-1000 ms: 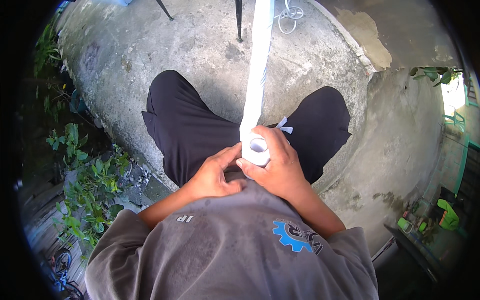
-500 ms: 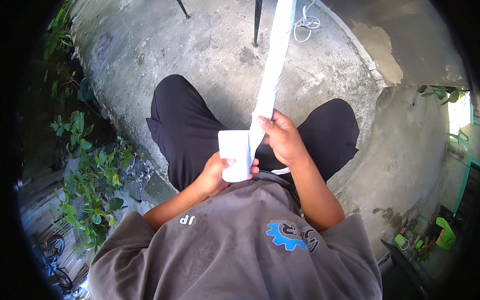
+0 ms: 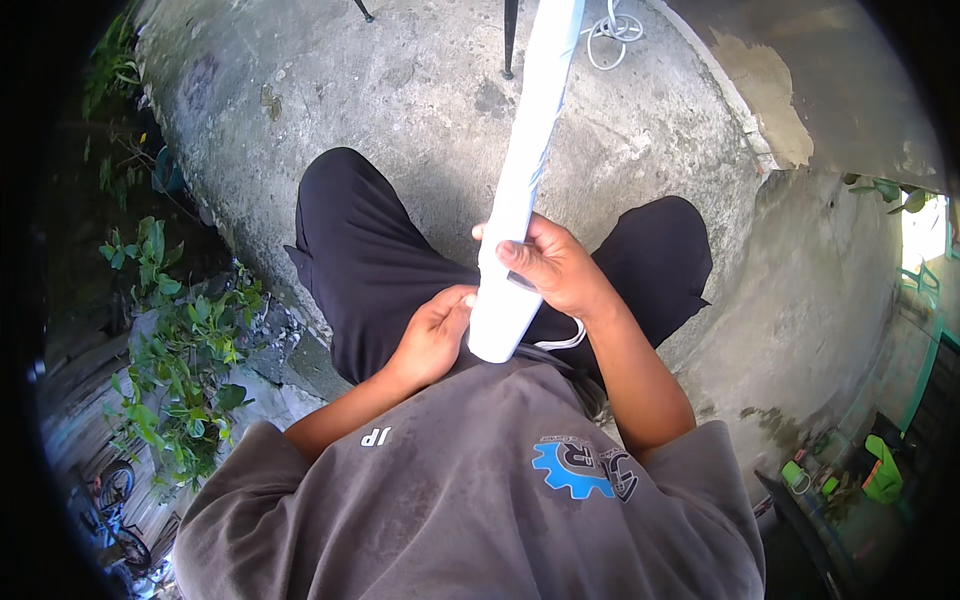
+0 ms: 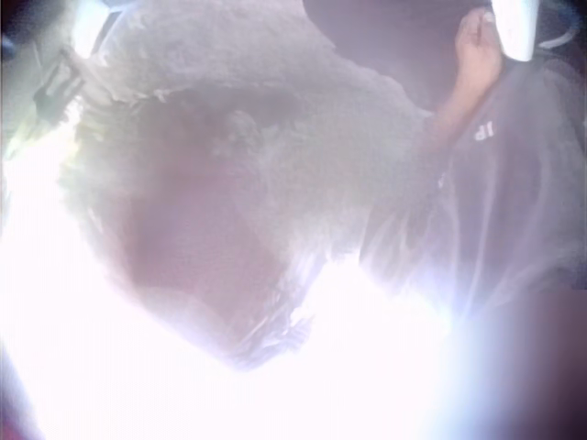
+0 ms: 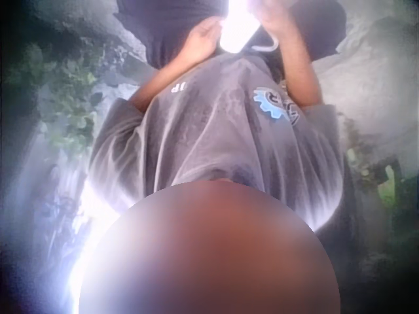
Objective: The person wraps a white pipe connected to an air conditioner unit with white tape, then uses a screwdriver to adjust internal components and reattaches the front cover.
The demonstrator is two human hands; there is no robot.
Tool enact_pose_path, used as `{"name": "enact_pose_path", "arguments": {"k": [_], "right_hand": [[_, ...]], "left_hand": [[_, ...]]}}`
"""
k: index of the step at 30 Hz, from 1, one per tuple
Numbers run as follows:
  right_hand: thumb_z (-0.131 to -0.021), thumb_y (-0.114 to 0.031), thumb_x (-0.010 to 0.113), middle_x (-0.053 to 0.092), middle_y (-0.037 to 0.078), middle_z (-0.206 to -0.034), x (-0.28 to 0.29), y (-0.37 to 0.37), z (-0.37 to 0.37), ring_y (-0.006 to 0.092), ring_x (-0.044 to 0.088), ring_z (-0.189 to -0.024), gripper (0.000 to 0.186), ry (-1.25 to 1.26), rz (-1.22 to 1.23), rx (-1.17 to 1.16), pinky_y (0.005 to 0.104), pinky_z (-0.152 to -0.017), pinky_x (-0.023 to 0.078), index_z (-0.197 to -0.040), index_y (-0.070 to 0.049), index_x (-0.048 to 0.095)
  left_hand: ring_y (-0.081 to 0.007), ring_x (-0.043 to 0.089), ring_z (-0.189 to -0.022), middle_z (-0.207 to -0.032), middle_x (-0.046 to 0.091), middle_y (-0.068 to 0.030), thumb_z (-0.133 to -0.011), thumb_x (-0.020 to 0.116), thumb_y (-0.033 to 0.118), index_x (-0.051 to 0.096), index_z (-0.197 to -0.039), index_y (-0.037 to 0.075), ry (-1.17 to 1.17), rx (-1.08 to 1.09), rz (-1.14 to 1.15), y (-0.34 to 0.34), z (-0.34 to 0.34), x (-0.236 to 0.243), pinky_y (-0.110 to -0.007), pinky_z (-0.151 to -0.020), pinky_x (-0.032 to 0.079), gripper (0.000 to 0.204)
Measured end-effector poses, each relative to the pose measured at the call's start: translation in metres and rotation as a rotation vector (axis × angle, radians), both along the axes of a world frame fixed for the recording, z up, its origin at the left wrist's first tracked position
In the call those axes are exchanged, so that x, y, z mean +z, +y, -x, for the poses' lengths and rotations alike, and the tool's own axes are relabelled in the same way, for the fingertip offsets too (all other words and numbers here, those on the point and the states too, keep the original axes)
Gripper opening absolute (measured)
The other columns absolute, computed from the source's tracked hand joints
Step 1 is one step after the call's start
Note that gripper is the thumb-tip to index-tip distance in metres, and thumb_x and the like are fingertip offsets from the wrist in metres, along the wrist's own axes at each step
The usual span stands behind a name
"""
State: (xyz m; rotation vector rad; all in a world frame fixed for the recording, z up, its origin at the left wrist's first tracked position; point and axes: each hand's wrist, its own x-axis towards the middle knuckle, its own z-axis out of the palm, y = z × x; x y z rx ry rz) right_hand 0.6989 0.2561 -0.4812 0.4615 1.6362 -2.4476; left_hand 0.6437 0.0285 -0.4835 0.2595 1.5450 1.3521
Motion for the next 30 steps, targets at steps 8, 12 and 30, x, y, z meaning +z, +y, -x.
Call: {"name": "enact_pose_path", "arguments": {"k": [8,12,30], "right_hand": [[-0.109,-0.027,0.065,0.07,0.007,-0.113,0.004,-0.011,-0.002,0.013,0.067,-0.099,0.032,-0.146,0.04,-0.036,0.032,-0.088,0.056,-0.131,-0.004,0.058],[-0.108,-0.019,0.065,0.067,0.004,-0.11,0.011,-0.006,-0.003,0.0125,0.066,-0.1,0.031,-0.088,0.026,0.042,0.032,-0.09,0.055,-0.134,-0.004,0.055],[-0.111,-0.035,0.06,0.069,0.007,-0.102,-0.01,-0.007,0.008,0.0176,0.073,-0.092,0.035,-0.371,0.156,-0.067,0.0365,-0.066,0.066,-0.128,-0.004,0.059]], "left_hand": [[-0.0187,0.073,-0.102,-0.126,0.07,-0.0111,-0.104,0.071,0.016,0.065,-0.136,-0.001,0.061,-0.025,-0.036,-0.019,-0.001,0.018,-0.031,-0.092,0.059,0.037],[-0.0202,0.073,-0.11,-0.129,0.07,-0.0131,-0.099,0.079,0.021,0.055,-0.145,-0.001,-0.139,-0.053,0.008,-0.014,0.002,0.013,-0.032,-0.094,0.059,0.056],[-0.0191,0.059,-0.122,-0.131,0.059,-0.01,-0.083,0.078,0.0,0.031,-0.161,0.004,-0.573,0.337,-0.208,-0.029,0.009,0.006,-0.034,-0.105,0.048,0.092]]}}
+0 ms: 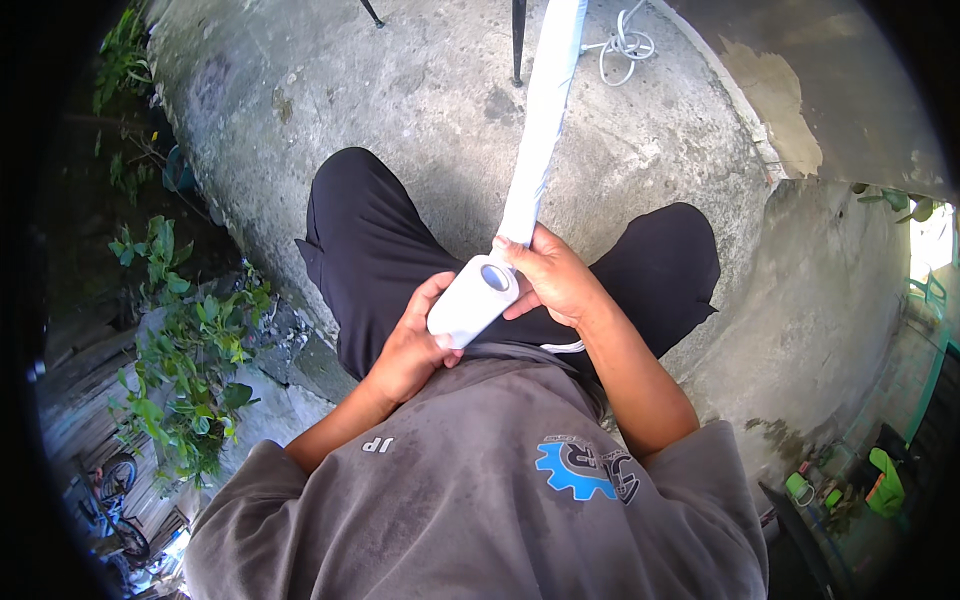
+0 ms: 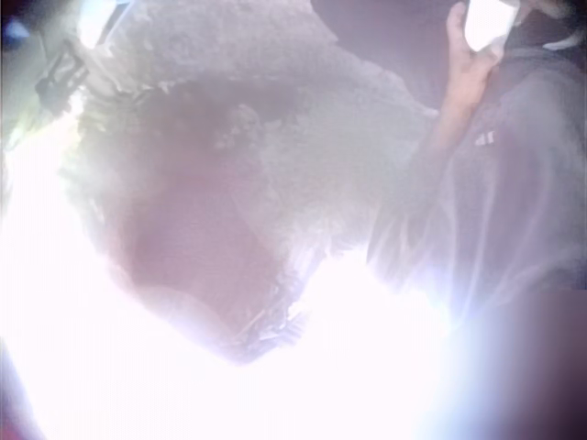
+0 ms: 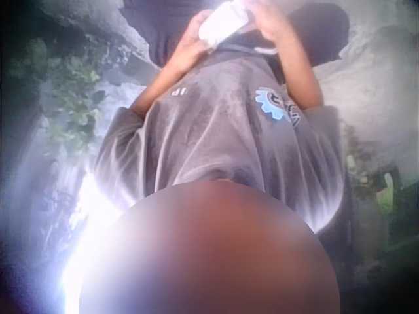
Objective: The person wraps a white pipe connected to an air conditioner unit with white tape, then uses a screwdriver to adjust internal components and reattaches the front cover.
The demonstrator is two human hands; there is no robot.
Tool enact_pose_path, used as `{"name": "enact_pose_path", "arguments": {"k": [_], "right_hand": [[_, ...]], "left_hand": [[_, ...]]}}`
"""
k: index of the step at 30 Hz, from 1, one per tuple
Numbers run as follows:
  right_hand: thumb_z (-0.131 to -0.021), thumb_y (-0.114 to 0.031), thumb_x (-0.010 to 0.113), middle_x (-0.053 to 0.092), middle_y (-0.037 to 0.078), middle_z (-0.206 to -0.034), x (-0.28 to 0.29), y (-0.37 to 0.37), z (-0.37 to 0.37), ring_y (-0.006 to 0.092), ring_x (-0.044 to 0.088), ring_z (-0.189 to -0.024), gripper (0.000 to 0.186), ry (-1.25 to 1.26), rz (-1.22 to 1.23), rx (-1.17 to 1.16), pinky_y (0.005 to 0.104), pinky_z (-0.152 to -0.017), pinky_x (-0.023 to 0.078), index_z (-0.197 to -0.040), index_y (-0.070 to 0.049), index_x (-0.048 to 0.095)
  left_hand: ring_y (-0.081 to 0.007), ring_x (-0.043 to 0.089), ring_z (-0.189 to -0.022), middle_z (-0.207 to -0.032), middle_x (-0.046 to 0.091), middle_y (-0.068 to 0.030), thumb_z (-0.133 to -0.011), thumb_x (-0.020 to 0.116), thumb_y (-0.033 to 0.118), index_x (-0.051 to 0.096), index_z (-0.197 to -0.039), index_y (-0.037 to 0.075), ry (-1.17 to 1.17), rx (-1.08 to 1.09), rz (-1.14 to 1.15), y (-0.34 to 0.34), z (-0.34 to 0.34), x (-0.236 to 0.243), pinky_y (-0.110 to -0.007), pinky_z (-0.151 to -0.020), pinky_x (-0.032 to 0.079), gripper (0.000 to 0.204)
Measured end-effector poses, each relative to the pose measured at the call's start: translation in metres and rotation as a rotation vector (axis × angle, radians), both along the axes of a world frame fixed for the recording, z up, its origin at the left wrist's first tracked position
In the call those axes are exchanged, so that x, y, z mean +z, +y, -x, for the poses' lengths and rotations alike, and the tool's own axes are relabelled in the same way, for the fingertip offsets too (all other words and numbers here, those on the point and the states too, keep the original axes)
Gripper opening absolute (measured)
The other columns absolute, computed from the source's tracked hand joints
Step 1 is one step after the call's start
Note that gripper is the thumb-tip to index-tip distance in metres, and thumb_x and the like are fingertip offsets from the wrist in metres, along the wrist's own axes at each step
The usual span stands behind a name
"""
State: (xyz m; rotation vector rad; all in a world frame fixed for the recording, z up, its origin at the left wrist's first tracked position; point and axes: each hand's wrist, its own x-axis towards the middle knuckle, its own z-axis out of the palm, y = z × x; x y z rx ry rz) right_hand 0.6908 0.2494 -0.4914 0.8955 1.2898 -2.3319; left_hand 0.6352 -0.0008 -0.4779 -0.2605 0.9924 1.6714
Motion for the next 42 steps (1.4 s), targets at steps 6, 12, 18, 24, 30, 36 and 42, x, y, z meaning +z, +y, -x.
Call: {"name": "enact_pose_path", "arguments": {"k": [6,12,18,24,30,36,42], "right_hand": [[-0.111,-0.031,0.059,0.069,0.01,-0.107,0.018,0.01,0.0,0.0211,0.076,-0.082,0.038,0.033,0.122,0.004,0.0431,-0.066,0.069,-0.138,-0.005,0.054],[-0.109,-0.039,0.063,0.07,0.013,-0.118,0.029,0.009,-0.003,0.0228,0.074,-0.101,0.052,0.178,-0.107,0.156,0.0378,-0.083,0.065,-0.147,-0.005,0.056],[-0.101,-0.031,0.076,0.063,0.013,-0.134,0.022,0.021,0.008,0.0224,0.063,-0.123,0.066,0.542,-0.762,0.29,0.0383,-0.111,0.05,-0.156,-0.005,0.049],[-0.089,-0.024,0.09,0.066,0.015,-0.132,0.004,0.035,0.014,0.0195,0.066,-0.12,0.078,0.359,-0.231,0.13,0.0351,-0.104,0.054,-0.152,-0.001,0.049],[-0.09,-0.022,0.088,0.071,0.011,-0.122,-0.026,0.037,0.009,0.0198,0.07,-0.11,0.061,0.172,0.0,0.133,0.0379,-0.099,0.058,-0.139,-0.003,0.056],[-0.09,-0.011,0.086,0.071,0.01,-0.107,-0.033,0.019,-0.01,0.0196,0.072,-0.099,0.045,0.102,0.21,-0.323,0.0361,-0.086,0.061,-0.123,-0.006,0.056],[-0.091,-0.003,0.078,0.07,0.009,-0.104,-0.019,0.011,-0.021,0.0183,0.072,-0.092,0.038,0.189,0.184,-0.404,0.0339,-0.08,0.062,-0.119,-0.008,0.054]], "left_hand": [[-0.0118,0.061,-0.1,-0.12,0.065,-0.0051,-0.091,0.081,0.006,0.053,-0.141,0.005,0.462,0.015,0.112,0.014,0.008,-0.009,-0.028,-0.086,0.052,0.057],[-0.0183,0.069,-0.094,-0.123,0.07,-0.0091,-0.112,0.044,0.027,0.055,-0.142,-0.002,0.067,0.102,0.053,0.033,0.017,-0.016,-0.031,-0.079,0.055,0.043],[-0.0293,0.067,-0.117,-0.137,0.064,-0.0162,-0.114,0.037,0.041,0.049,-0.148,-0.001,-0.092,-0.05,-0.037,0.066,0.044,-0.025,-0.046,-0.102,0.055,0.056],[-0.0281,0.075,-0.099,-0.126,0.07,-0.0188,-0.116,0.033,0.046,0.052,-0.145,0.001,0.221,-0.251,0.255,0.087,0.045,-0.027,-0.041,-0.074,0.066,0.057],[-0.0226,0.075,-0.083,-0.108,0.073,-0.0167,-0.112,0.042,0.058,0.062,-0.134,-0.004,0.232,-0.322,0.248,0.069,0.024,-0.004,-0.033,-0.067,0.064,0.069],[-0.019,0.068,-0.078,-0.092,0.072,-0.0108,-0.113,0.051,0.05,0.067,-0.121,-0.002,0.528,-0.309,0.332,0.083,0.014,-0.023,-0.034,-0.072,0.057,0.055],[-0.008,0.05,-0.075,-0.08,0.059,-0.0002,-0.115,0.05,0.043,0.065,-0.11,0.001,0.8,-0.225,0.381,0.085,0.0,-0.049,-0.028,-0.067,0.046,0.045]]}}
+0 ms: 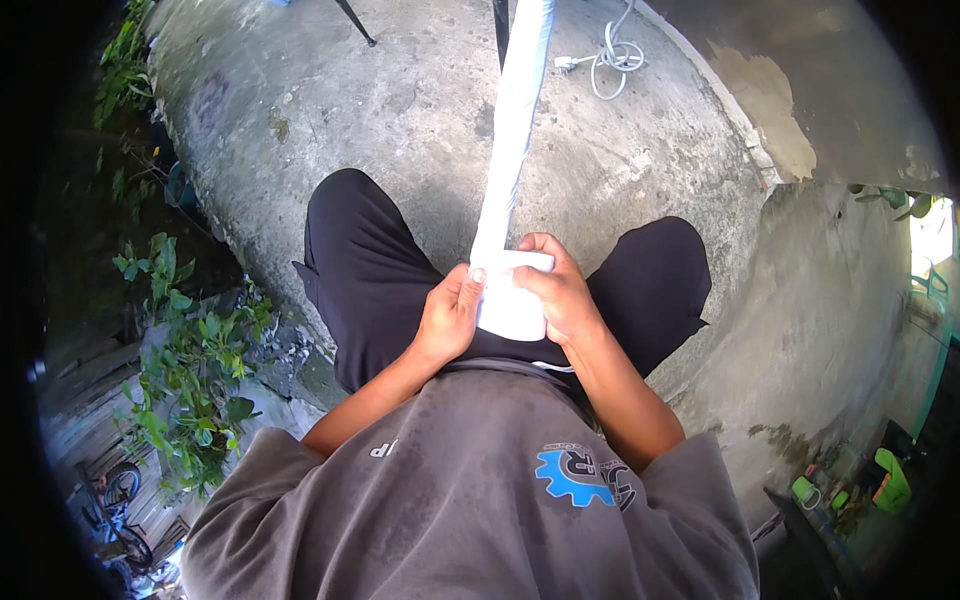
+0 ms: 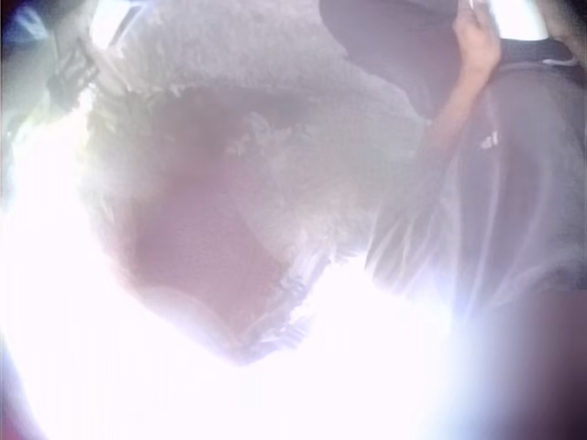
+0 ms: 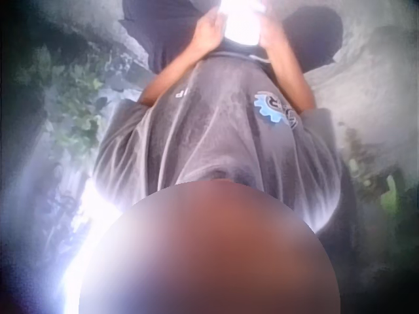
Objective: The person wraps a white pipe connected to an air conditioner unit with white tape, then uses a screwdriver to adjust internal components and reattaches the front cover.
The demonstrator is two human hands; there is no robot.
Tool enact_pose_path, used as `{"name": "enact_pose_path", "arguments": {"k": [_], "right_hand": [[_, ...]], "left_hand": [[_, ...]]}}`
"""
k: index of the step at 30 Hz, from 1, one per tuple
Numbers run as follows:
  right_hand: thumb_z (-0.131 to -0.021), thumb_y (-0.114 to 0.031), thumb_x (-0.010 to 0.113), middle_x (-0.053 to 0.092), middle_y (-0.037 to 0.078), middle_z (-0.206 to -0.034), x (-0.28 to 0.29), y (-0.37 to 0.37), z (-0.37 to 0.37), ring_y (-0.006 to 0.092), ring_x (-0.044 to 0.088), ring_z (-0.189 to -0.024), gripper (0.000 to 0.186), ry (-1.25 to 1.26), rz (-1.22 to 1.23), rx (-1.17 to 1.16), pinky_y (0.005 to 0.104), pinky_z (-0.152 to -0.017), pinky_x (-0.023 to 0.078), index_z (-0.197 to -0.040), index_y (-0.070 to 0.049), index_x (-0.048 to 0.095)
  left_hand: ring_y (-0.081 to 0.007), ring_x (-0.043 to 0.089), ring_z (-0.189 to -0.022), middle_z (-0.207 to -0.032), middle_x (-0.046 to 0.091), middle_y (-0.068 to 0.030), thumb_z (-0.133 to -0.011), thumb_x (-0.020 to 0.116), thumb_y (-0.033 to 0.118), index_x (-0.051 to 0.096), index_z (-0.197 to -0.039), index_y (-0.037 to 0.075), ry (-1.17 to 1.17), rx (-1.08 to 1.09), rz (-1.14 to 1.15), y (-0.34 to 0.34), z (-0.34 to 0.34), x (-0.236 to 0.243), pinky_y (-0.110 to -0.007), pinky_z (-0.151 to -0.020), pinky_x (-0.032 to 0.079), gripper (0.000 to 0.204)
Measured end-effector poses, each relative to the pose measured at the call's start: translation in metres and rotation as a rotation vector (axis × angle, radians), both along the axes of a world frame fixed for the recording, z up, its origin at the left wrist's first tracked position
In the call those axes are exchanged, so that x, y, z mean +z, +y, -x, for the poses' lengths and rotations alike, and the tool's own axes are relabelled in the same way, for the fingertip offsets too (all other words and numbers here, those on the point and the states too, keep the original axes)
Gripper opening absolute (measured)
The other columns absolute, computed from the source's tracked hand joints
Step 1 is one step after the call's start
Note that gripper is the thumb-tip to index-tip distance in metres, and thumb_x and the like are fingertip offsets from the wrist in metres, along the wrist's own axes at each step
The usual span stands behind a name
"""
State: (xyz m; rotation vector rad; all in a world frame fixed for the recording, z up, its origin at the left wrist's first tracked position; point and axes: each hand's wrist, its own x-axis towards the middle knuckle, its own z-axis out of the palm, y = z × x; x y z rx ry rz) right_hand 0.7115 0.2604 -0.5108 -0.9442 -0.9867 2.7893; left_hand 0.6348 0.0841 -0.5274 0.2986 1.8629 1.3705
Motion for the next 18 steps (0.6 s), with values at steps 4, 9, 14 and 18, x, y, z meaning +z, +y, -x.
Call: {"name": "enact_pose_path", "arguments": {"k": [4,9,14,18], "right_hand": [[-0.095,-0.005,0.075,0.071,0.009,-0.104,0.01,0.003,0.0,0.0166,0.071,-0.092,0.03,0.036,0.03,0.034,0.0321,-0.078,0.061,-0.116,-0.009,0.054],[-0.103,-0.013,0.07,0.071,0.009,-0.105,0.026,-0.006,0.01,0.0173,0.071,-0.096,0.02,-0.07,0.078,-0.087,0.0342,-0.083,0.061,-0.115,-0.006,0.056],[-0.109,-0.024,0.062,0.07,0.01,-0.111,0.036,-0.005,-0.002,0.0199,0.069,-0.111,0.025,-0.017,0.034,0.057,0.0418,-0.092,0.06,-0.124,-0.004,0.06],[-0.11,-0.034,0.057,0.069,0.009,-0.114,0.004,0.032,0.003,0.0254,0.069,-0.113,0.031,0.238,0.056,0.134,0.0521,-0.103,0.054,-0.122,-0.006,0.061]], "left_hand": [[-0.0115,0.059,-0.085,-0.09,0.068,-0.0038,-0.115,0.052,0.04,0.066,-0.115,-0.001,-0.09,-0.058,0.012,-0.001,0.007,-0.001,-0.03,-0.078,0.052,0.043],[-0.0266,0.066,-0.121,-0.13,0.068,-0.0191,-0.101,0.072,0.029,0.044,-0.154,0.001,0.001,-0.07,-0.247,-0.01,0.016,0.022,-0.04,-0.105,0.051,0.066],[-0.0339,0.049,-0.145,-0.153,0.052,-0.0215,-0.077,0.096,0.029,0.026,-0.161,0.0,0.127,-0.182,-0.196,-0.022,0.004,0.033,-0.046,-0.12,0.039,0.113],[-0.0301,0.065,-0.124,-0.136,0.063,-0.0188,-0.088,0.082,0.02,0.033,-0.155,0.002,-0.266,0.077,-0.425,-0.018,0.007,0.016,-0.044,-0.106,0.053,0.085]]}}
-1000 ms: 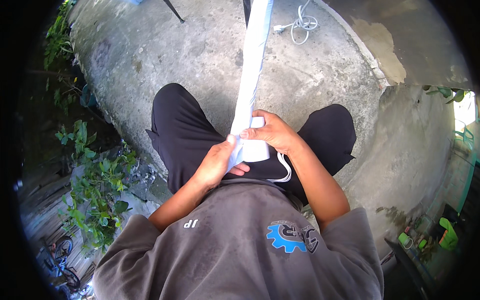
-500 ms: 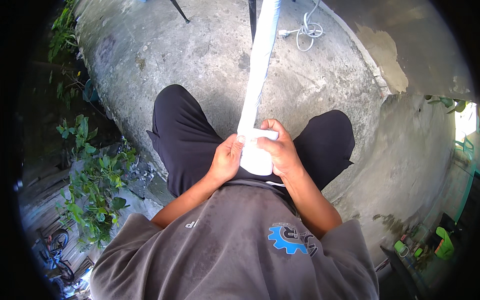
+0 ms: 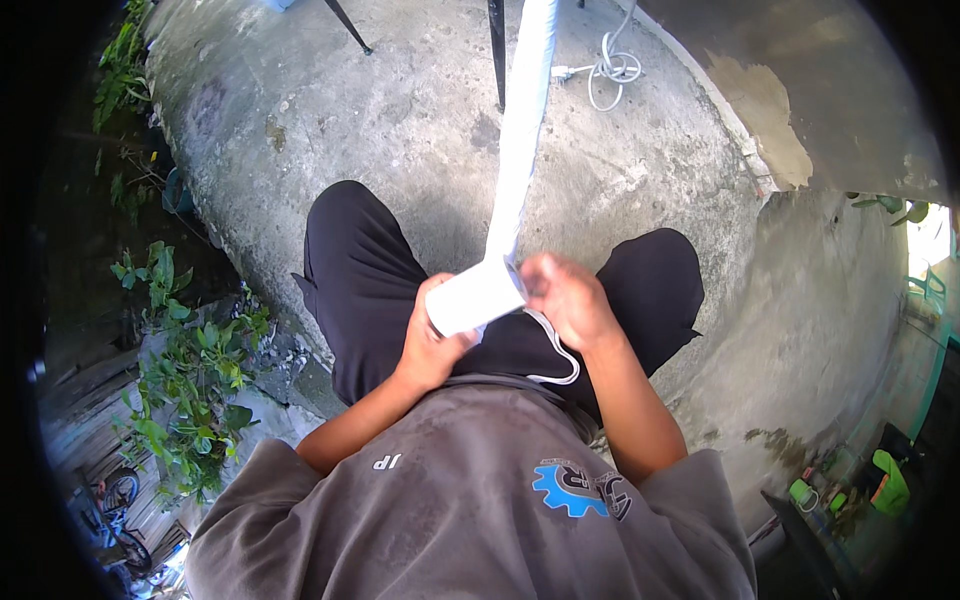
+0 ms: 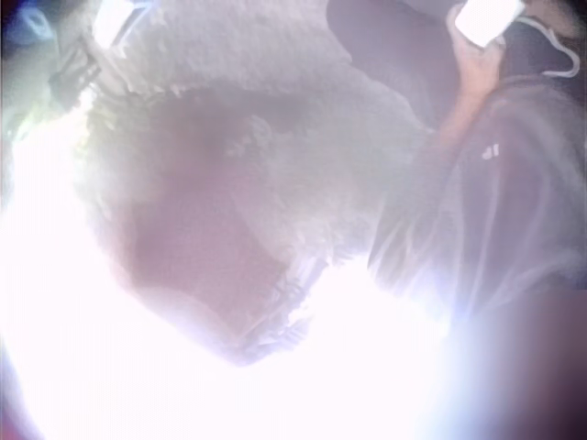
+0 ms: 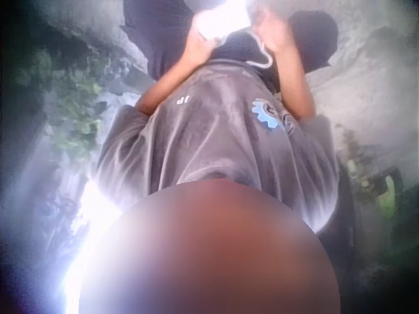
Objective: The person wraps a white pipe connected to an air conditioner unit with white tape, then uses a screwdriver to adjust internal components and reattaches the front cover.
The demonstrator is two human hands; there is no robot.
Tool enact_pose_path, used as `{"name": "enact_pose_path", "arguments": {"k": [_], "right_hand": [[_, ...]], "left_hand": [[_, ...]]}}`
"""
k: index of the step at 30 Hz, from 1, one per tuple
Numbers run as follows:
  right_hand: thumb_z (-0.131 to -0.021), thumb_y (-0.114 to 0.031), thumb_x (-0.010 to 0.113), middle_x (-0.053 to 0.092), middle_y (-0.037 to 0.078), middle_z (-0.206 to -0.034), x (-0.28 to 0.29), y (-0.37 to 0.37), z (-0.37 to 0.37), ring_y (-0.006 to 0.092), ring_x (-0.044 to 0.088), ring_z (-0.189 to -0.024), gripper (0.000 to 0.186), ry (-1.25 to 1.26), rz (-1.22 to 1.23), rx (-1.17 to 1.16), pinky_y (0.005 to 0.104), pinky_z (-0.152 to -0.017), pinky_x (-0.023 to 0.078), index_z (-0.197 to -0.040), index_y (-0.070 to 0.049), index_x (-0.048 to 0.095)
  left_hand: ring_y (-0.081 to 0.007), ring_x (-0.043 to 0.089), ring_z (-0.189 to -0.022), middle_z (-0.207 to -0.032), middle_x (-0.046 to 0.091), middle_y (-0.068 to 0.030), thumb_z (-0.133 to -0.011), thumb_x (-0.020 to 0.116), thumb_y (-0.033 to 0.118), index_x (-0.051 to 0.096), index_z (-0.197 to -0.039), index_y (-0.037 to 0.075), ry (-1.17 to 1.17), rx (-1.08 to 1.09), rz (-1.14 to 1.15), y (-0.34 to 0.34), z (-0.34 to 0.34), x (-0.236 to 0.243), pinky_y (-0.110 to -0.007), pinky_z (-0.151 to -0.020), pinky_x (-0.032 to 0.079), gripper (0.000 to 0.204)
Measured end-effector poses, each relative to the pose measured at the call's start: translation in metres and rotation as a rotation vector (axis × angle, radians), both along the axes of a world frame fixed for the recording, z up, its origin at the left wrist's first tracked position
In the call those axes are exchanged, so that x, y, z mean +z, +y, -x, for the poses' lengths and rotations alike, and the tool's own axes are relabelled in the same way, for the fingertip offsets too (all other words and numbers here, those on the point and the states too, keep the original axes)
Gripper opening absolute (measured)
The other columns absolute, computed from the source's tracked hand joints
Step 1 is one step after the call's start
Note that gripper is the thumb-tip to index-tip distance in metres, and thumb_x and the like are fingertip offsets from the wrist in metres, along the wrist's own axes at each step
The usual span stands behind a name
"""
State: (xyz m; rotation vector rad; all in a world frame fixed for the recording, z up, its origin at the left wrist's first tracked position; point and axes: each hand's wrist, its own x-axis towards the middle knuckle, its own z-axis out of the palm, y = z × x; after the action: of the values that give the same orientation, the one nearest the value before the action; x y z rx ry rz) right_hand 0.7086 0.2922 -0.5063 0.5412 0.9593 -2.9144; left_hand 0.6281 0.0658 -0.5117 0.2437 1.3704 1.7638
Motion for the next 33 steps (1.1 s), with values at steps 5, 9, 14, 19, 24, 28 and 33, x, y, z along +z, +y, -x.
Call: {"name": "enact_pose_path", "arguments": {"k": [5,9,14,19,24,28,33], "right_hand": [[-0.107,-0.026,0.065,0.067,0.011,-0.12,-0.048,0.008,0.017,0.026,0.07,-0.111,0.029,-0.012,0.129,0.143,0.0517,-0.089,0.063,-0.13,-0.011,0.056],[-0.099,-0.023,0.077,0.064,0.013,-0.126,-0.058,0.023,0.039,0.0263,0.069,-0.115,0.056,-0.036,-0.053,0.279,0.045,-0.083,0.065,-0.146,-0.009,0.049],[-0.066,-0.032,0.102,0.06,0.013,-0.142,-0.058,0.048,0.094,0.0282,0.057,-0.131,0.132,0.056,-0.344,0.553,0.0432,-0.115,0.044,-0.168,-0.003,0.023],[-0.075,-0.027,0.095,0.067,0.013,-0.13,-0.058,0.052,0.101,0.0274,0.065,-0.122,0.106,0.063,-0.143,0.513,0.0418,-0.106,0.053,-0.161,-0.002,0.037],[-0.086,-0.021,0.083,0.073,0.011,-0.118,-0.057,0.043,0.063,0.0269,0.072,-0.112,0.064,-0.085,0.089,0.229,0.0419,-0.099,0.06,-0.142,-0.001,0.057],[-0.089,-0.017,0.08,0.072,0.012,-0.118,-0.053,0.022,0.048,0.0252,0.073,-0.104,0.054,-0.191,0.088,-0.022,0.0391,-0.094,0.06,-0.136,-0.002,0.059],[-0.09,-0.011,0.078,0.069,0.01,-0.112,-0.032,-0.013,0.031,0.0201,0.071,-0.099,0.05,-0.095,-0.23,-0.284,0.0343,-0.091,0.059,-0.133,-0.003,0.055]], "left_hand": [[-0.0308,0.071,-0.106,-0.129,0.065,-0.0213,-0.103,0.041,0.049,0.041,-0.151,-0.001,-0.612,0.182,-0.044,0.01,0.017,-0.003,-0.044,-0.087,0.06,0.069],[-0.028,0.07,-0.068,-0.112,0.068,-0.019,-0.104,0.024,0.063,0.045,-0.148,0.001,-0.684,0.026,0.172,0.029,0.053,-0.003,-0.042,-0.061,0.061,0.079],[-0.0186,0.051,-0.042,-0.07,0.064,-0.0076,-0.109,0.035,0.054,0.058,-0.127,0.006,-0.696,-0.293,0.397,0.053,0.068,-0.013,-0.036,-0.038,0.042,0.056],[-0.0144,0.05,-0.048,-0.067,0.06,-0.0022,-0.108,0.04,0.065,0.065,-0.121,0.007,-0.667,-0.333,0.247,0.045,0.063,-0.016,-0.03,-0.045,0.04,0.064],[-0.014,0.058,-0.064,-0.077,0.061,-0.0035,-0.111,0.054,0.05,0.061,-0.119,0.006,-0.314,-0.215,0.185,0.032,0.033,-0.024,-0.03,-0.06,0.049,0.046],[-0.0255,0.072,-0.082,-0.09,0.073,-0.0145,-0.11,0.057,0.045,0.063,-0.118,-0.001,0.21,-0.055,0.383,0.048,0.019,-0.044,-0.04,-0.077,0.057,0.047],[-0.032,0.075,-0.105,-0.106,0.077,-0.0212,-0.109,0.058,0.048,0.065,-0.124,-0.002,0.305,-0.025,0.435,0.054,0.009,-0.053,-0.042,-0.089,0.057,0.052]]}}
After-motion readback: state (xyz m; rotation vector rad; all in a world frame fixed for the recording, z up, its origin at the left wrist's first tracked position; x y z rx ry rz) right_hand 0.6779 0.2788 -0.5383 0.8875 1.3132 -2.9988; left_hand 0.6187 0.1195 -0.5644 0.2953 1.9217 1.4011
